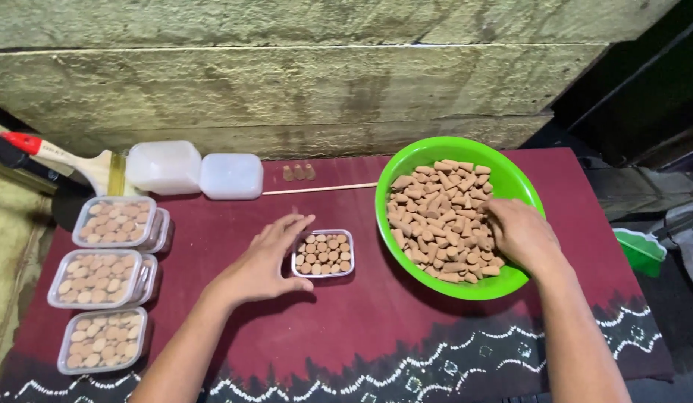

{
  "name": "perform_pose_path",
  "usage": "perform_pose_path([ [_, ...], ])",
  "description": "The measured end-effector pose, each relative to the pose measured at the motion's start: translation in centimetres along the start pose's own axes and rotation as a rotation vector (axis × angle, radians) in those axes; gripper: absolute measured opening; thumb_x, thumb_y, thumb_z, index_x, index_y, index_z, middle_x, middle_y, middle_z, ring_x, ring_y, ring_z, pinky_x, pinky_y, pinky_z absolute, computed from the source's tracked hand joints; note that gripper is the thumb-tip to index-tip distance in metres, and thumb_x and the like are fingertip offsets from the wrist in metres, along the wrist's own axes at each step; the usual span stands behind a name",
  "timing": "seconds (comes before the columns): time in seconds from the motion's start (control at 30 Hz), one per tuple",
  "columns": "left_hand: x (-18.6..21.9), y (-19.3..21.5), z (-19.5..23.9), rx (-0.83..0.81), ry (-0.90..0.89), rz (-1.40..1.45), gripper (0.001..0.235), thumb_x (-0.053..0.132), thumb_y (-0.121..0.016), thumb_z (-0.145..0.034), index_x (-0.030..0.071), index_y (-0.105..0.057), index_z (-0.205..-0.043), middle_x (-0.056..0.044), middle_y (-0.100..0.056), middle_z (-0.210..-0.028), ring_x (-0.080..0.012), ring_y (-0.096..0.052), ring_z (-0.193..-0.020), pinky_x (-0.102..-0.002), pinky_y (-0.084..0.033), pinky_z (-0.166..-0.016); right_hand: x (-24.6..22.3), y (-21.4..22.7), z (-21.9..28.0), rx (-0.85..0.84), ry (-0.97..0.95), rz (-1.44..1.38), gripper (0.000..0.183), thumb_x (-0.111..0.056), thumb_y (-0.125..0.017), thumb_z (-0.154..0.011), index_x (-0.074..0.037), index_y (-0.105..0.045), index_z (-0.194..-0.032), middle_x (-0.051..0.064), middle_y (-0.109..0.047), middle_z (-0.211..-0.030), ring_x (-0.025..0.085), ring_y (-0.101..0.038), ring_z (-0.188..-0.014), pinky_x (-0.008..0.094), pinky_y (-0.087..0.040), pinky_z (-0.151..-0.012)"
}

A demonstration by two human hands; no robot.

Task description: Sorting and packing incense cones from a large bowl into smaller plastic containers.

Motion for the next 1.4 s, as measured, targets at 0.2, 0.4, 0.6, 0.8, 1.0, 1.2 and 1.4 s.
perform_pose_path([
  [0.2, -5.0, -3.7, -1.6, 0.108, -0.076, 0.005, 0.118, 0.031, -0.090, -0.075, 0.023, -0.012, -0.163, -0.014, -0.050, -0.150, -0.0312, -0.048, -0.133, -0.050, -0.031, -0.110, 0.0, 2.7, 1.0, 0.150, -0.156, -0.254, 0.027, -0.014, -0.062, -0.096, -0.011, -0.069, -0.122, 0.018, -0.069, -0.115, 0.034, -0.064, -0.110, 0.049, -0.050, -0.096],
  [0.4, -4.4, -4.1, -1.2, 0.246, -0.274, -0.067, 0.100, 0.028, -0.082, -0.081, 0.015, -0.023, -0.160, -0.017, -0.053, -0.143, -0.0306, -0.052, -0.121, -0.050, -0.041, -0.102, 0.6, 3.4, 1.6, 0.333, -0.085, -0.238, 0.020, -0.007, -0.067, -0.095, -0.003, -0.067, -0.115, 0.014, -0.070, -0.114, 0.031, -0.066, -0.108, 0.044, -0.050, -0.097],
  [0.6, -3.5, -4.2, 0.0, 0.356, -0.427, -0.037, 0.086, 0.022, -0.084, -0.081, 0.017, -0.034, -0.151, -0.013, -0.058, -0.137, -0.0283, -0.057, -0.113, -0.048, -0.053, -0.094, 0.4, 3.4, 1.8, 0.313, -0.116, -0.254, 0.022, -0.008, -0.065, -0.094, -0.005, -0.068, -0.116, 0.013, -0.069, -0.116, 0.030, -0.065, -0.110, 0.043, -0.049, -0.098],
  [0.8, -1.3, -3.3, 1.1, 0.447, -0.557, -0.124, 0.079, 0.016, -0.086, -0.079, 0.014, -0.040, -0.144, -0.012, -0.060, -0.135, -0.0285, -0.064, -0.107, -0.044, -0.055, -0.088, 0.0, 3.4, 2.0, 0.298, -0.122, -0.244, 0.019, -0.010, -0.067, -0.096, -0.004, -0.067, -0.114, 0.012, -0.070, -0.113, 0.031, -0.065, -0.106, 0.043, -0.050, -0.091],
  [1.0, -2.2, -4.5, 0.4, 0.369, -0.472, -0.285, 0.083, 0.020, -0.085, -0.074, 0.023, -0.043, -0.146, -0.012, -0.054, -0.131, -0.0311, -0.062, -0.095, -0.047, -0.057, -0.073, -0.8, 4.0, 2.1, 0.274, -0.143, -0.250, 0.018, -0.010, -0.068, -0.096, -0.004, -0.068, -0.114, 0.013, -0.071, -0.112, 0.029, -0.066, -0.102, 0.042, -0.051, -0.089],
  [1.2, -1.9, -4.9, 0.3, 0.413, -0.500, -0.409, 0.080, 0.028, -0.089, -0.073, 0.021, -0.050, -0.143, -0.017, -0.054, -0.125, -0.0302, -0.062, -0.087, -0.044, -0.057, -0.066, -0.8, 3.8, 2.1, 0.274, -0.139, -0.236, 0.020, -0.011, -0.067, -0.097, -0.005, -0.068, -0.115, 0.013, -0.070, -0.112, 0.031, -0.066, -0.102, 0.044, -0.052, -0.088],
  [1.4, -2.4, -4.7, -0.8, 0.182, -0.263, -0.392, 0.087, 0.033, -0.082, -0.070, 0.020, -0.045, -0.148, -0.012, -0.050, -0.115, -0.0302, -0.059, -0.093, -0.048, -0.059, -0.069, -0.3, 3.2, 2.0, 0.269, -0.136, -0.217, 0.020, -0.014, -0.069, -0.097, -0.006, -0.067, -0.115, 0.012, -0.069, -0.110, 0.031, -0.067, -0.099, 0.046, -0.053, -0.084],
])
Point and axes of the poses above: each hand's wrist, its own z-axis away from the middle knuckle, its own y-axis out of the back of the hand, x = y × z, the point moved 8 cm from there along -z, towards the middle knuckle
